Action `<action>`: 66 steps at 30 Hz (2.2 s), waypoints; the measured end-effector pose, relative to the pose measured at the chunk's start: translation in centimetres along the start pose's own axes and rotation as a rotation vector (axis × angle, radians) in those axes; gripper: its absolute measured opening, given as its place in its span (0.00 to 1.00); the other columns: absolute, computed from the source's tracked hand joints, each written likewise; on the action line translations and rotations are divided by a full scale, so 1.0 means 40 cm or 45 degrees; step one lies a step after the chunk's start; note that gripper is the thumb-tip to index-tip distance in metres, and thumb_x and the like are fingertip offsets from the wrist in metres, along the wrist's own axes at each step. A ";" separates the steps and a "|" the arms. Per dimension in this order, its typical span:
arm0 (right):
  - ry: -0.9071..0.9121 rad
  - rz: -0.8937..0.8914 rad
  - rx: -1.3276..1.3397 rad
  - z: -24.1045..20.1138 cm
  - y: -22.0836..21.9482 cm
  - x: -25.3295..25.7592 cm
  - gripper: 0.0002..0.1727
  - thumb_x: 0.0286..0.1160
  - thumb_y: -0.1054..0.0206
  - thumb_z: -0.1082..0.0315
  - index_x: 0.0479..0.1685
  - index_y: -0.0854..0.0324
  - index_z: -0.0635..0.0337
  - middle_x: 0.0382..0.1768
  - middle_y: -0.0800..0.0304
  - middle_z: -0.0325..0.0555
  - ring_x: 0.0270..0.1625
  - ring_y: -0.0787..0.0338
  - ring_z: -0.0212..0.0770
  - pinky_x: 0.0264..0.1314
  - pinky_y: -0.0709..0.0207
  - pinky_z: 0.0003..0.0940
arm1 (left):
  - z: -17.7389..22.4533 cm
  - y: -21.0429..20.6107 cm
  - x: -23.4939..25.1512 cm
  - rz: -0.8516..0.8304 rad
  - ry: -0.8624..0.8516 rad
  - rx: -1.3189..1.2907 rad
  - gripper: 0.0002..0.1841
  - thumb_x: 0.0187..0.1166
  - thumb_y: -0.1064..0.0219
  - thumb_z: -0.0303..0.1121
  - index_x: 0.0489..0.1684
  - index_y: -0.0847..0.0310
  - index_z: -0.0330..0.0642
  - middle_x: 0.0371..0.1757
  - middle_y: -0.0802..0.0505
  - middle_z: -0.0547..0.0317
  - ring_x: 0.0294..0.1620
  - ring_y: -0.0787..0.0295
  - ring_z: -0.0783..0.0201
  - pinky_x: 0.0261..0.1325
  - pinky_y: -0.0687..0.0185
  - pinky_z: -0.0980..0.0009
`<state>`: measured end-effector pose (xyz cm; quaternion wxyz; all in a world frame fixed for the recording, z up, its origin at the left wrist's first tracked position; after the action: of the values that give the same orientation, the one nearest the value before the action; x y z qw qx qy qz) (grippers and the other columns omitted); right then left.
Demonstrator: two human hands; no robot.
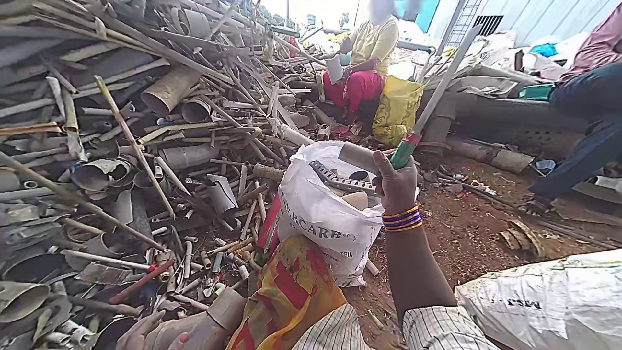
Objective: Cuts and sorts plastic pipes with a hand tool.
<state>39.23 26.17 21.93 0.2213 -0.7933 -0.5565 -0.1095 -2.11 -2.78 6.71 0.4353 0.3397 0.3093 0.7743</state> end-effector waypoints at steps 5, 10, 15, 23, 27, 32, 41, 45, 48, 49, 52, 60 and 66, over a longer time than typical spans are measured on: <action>0.064 -0.325 -0.384 0.010 -0.052 -0.010 0.18 0.81 0.31 0.61 0.56 0.24 0.66 0.32 0.17 0.36 0.27 0.16 0.24 0.34 0.16 0.25 | 0.032 0.003 0.037 0.081 -0.043 -0.050 0.35 0.71 0.29 0.42 0.73 0.27 0.22 0.72 0.21 0.19 0.72 0.24 0.24 0.74 0.30 0.34; 0.221 -0.514 -0.649 -0.032 -0.065 -0.085 0.27 0.83 0.35 0.53 0.67 0.28 0.68 0.46 0.17 0.44 0.32 0.19 0.28 0.36 0.20 0.32 | -0.023 0.004 0.082 -0.301 0.435 -0.017 0.32 0.80 0.27 0.40 0.80 0.30 0.32 0.81 0.26 0.28 0.81 0.28 0.33 0.81 0.34 0.38; 0.335 -0.914 -0.003 -0.060 -0.153 -0.200 0.08 0.82 0.32 0.53 0.48 0.24 0.41 0.39 0.04 0.25 0.25 0.10 0.25 0.22 0.17 0.20 | -0.159 -0.076 0.072 -0.594 0.766 0.023 0.34 0.85 0.32 0.47 0.84 0.34 0.35 0.81 0.25 0.30 0.81 0.27 0.35 0.83 0.36 0.41; -0.287 -1.538 -0.324 0.191 -0.610 -0.435 0.12 0.75 0.31 0.66 0.52 0.25 0.59 0.18 0.26 0.30 0.11 0.32 0.23 0.12 0.34 0.20 | -0.292 -0.223 0.060 -1.000 0.905 0.078 0.36 0.86 0.35 0.50 0.87 0.37 0.37 0.83 0.25 0.33 0.84 0.29 0.37 0.82 0.35 0.37; -0.556 -1.502 -0.807 0.467 -0.819 -0.518 0.15 0.78 0.27 0.58 0.42 0.18 0.63 0.21 0.22 0.41 0.18 0.26 0.33 0.25 0.28 0.34 | -0.309 -0.242 0.093 -1.039 0.869 0.015 0.35 0.86 0.36 0.50 0.87 0.37 0.38 0.82 0.25 0.34 0.83 0.27 0.38 0.81 0.34 0.38; -0.700 -1.749 -1.450 0.773 -0.837 -0.677 0.24 0.82 0.33 0.60 0.63 0.20 0.74 0.59 0.13 0.69 0.61 0.12 0.61 0.66 0.22 0.60 | -0.342 -0.243 0.129 -1.073 0.921 -0.050 0.35 0.87 0.37 0.50 0.88 0.38 0.39 0.84 0.26 0.35 0.83 0.28 0.39 0.82 0.34 0.40; -0.540 -1.924 -1.984 0.935 -0.759 -0.791 0.26 0.82 0.36 0.57 0.75 0.22 0.63 0.73 0.20 0.67 0.77 0.20 0.64 0.74 0.26 0.65 | -0.357 -0.264 0.173 -1.160 0.909 -0.123 0.35 0.87 0.38 0.50 0.89 0.39 0.40 0.84 0.26 0.36 0.82 0.26 0.38 0.81 0.33 0.39; -0.603 -1.939 -1.642 0.880 -0.848 -0.746 0.23 0.74 0.25 0.60 0.61 0.15 0.69 0.59 0.11 0.68 0.63 0.12 0.63 0.68 0.24 0.65 | -0.356 -0.249 0.184 -0.998 0.955 -0.112 0.35 0.87 0.37 0.50 0.88 0.37 0.39 0.84 0.27 0.35 0.81 0.26 0.38 0.80 0.32 0.41; -0.708 -2.283 -1.109 0.717 -0.917 -0.758 0.19 0.68 0.21 0.69 0.55 0.18 0.67 0.37 0.15 0.51 0.32 0.19 0.40 0.40 0.22 0.40 | -0.347 -0.223 0.188 -0.580 1.006 -0.269 0.42 0.83 0.31 0.47 0.91 0.46 0.33 0.84 0.28 0.34 0.79 0.24 0.38 0.80 0.29 0.44; -0.713 -2.439 -0.954 0.657 -0.928 -0.769 0.17 0.68 0.22 0.72 0.53 0.18 0.67 0.33 0.16 0.46 0.28 0.20 0.33 0.37 0.22 0.33 | -0.344 -0.218 0.185 -0.439 1.004 -0.380 0.45 0.81 0.28 0.47 0.91 0.49 0.32 0.82 0.25 0.33 0.77 0.21 0.39 0.79 0.28 0.45; -0.540 -2.695 -0.753 0.544 -0.927 -0.769 0.15 0.70 0.23 0.72 0.54 0.16 0.66 0.33 0.12 0.40 0.28 0.19 0.27 0.38 0.22 0.27 | -0.334 -0.215 0.165 -0.262 0.935 -0.611 0.35 0.84 0.30 0.42 0.84 0.38 0.28 0.66 0.14 0.27 0.67 0.15 0.36 0.75 0.26 0.42; -0.702 -1.741 -1.405 0.839 -0.761 -0.636 0.22 0.79 0.31 0.65 0.67 0.21 0.71 0.57 0.13 0.69 0.56 0.11 0.63 0.62 0.20 0.62 | -0.336 -0.201 0.130 0.167 0.750 -0.877 0.17 0.70 0.24 0.18 0.57 0.16 0.28 0.73 0.19 0.35 0.75 0.25 0.46 0.77 0.28 0.52; -0.685 -1.901 -1.870 0.919 -0.727 -0.746 0.30 0.89 0.41 0.57 0.78 0.30 0.74 0.79 0.27 0.70 0.83 0.27 0.61 0.85 0.36 0.55 | -0.341 -0.207 0.152 0.298 0.619 -1.108 0.12 0.70 0.28 0.18 0.51 0.13 0.27 0.72 0.16 0.39 0.74 0.21 0.59 0.77 0.27 0.68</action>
<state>-1.14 26.88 -16.22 -0.5606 -0.1907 -0.7280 -0.3456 -11.48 3.65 -6.01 0.3623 -0.0306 0.0107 0.9315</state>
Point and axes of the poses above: each hand's wrist, its own x-axis towards the middle knuckle, its own y-axis out of the back of the hand, z = x × y, the point moved 2 cm from there along x, towards the middle knuckle
